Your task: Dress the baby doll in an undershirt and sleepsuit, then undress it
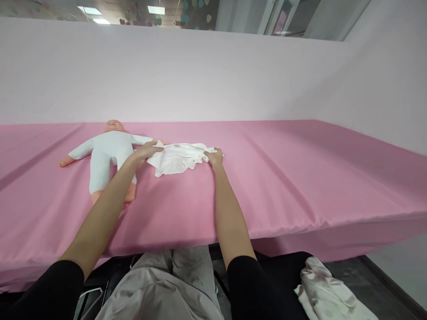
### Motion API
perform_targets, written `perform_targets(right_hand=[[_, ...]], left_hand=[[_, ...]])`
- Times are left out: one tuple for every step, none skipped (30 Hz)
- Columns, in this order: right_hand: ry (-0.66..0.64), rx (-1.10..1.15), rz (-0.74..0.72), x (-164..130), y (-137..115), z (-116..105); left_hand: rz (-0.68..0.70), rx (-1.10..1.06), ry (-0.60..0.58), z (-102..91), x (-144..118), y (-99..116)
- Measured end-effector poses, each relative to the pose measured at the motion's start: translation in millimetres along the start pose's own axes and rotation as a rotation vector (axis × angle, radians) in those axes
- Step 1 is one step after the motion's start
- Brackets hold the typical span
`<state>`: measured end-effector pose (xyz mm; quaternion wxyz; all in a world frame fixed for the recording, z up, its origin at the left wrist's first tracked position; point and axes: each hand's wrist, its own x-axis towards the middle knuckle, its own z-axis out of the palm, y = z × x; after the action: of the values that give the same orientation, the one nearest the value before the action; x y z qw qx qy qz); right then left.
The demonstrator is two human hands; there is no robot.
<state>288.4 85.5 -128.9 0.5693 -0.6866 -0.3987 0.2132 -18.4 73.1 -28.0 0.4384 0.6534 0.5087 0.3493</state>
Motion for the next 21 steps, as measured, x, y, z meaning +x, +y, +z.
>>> perform_targets(right_hand=[[-0.025, 0.023, 0.059, -2.1, -2.3, -0.8], [-0.045, 0.048, 0.099, -4.4, -4.7, -1.5], [-0.058, 0.077, 0.115, -6.5, -7.0, -2.2], [-0.065, 0.106, 0.107, -8.6, -9.1, -2.8], [-0.069, 0.134, 0.096, -10.4, -11.0, -3.3], [-0.071, 0.159, 0.088, -11.9, -12.7, -3.7], [-0.072, 0.181, 0.084, -13.2, -14.2, -4.1], [-0.072, 0.201, 0.083, -14.3, -15.5, -4.4], [-0.069, 0.218, 0.084, -15.3, -16.6, -4.7], [-0.064, 0.232, 0.088, -16.2, -17.5, -5.0], [-0.064, 0.245, 0.091, -17.1, -17.9, -5.3], [-0.075, 0.256, 0.095, -18.0, -17.8, -5.5], [-0.090, 0.256, 0.096, -19.2, -17.1, -5.7], [-0.105, 0.234, 0.087, -20.5, -15.7, -5.8], [-0.119, 0.185, 0.064, -22.1, -13.6, -5.9], [-0.132, 0.116, 0.027, -24.0, -10.9, -6.0], [-0.144, 0.037, -0.022, -26.2, -7.9, -6.2], [-0.155, -0.038, -0.074, -28.6, -4.8, -6.4], [-0.167, -0.088, -0.122, -31.0, -2.0, -6.8], [-0.179, -0.102, -0.155, -33.4, 0.4, -7.5], [-0.184, -0.079, -0.167, -35.5, 2.2, -8.5]], left_hand=[[0.034, 0.105, -0.002, 3.8, -3.0, 3.8], [0.059, 0.209, -0.002, 7.2, -5.8, 7.3], [0.077, 0.307, -0.003, 10.0, -8.3, 10.3], [0.089, 0.388, -0.001, 12.1, -10.4, 12.8], [0.100, 0.448, 0.006, 13.4, -12.0, 14.7], [0.113, 0.488, 0.019, 14.0, -13.1, 16.2], [0.133, 0.512, 0.039, 14.0, -13.8, 17.2], [0.157, 0.524, 0.057, 13.5, -14.1, 17.9], [0.182, 0.527, 0.073, 12.8, -14.2, 18.5], [0.203, 0.522, 0.086, 11.9, -14.3, 19.0], [0.216, 0.512, 0.098, 10.9, -14.2, 19.6], [0.220, 0.498, 0.110, 9.8, -14.2, 20.2], [0.221, 0.482, 0.122, 8.6, -14.2, 20.8], [0.220, 0.469, 0.133, 7.4, -14.2, 21.4], [0.218, 0.459, 0.142, 6.1, -14.3, 21.9], [0.214, 0.453, 0.150, 4.8, -14.5, 22.5], [0.208, 0.447, 0.157, 3.5, -14.8, 23.0], [0.202, 0.440, 0.163, 2.3, -15.1, 23.5], [0.196, 0.432, 0.170, 1.2, -15.6, 23.9], [0.189, 0.420, 0.177, 0.2, -16.2, 24.3], [0.182, 0.406, 0.180, -0.6, -16.8, 24.6]])
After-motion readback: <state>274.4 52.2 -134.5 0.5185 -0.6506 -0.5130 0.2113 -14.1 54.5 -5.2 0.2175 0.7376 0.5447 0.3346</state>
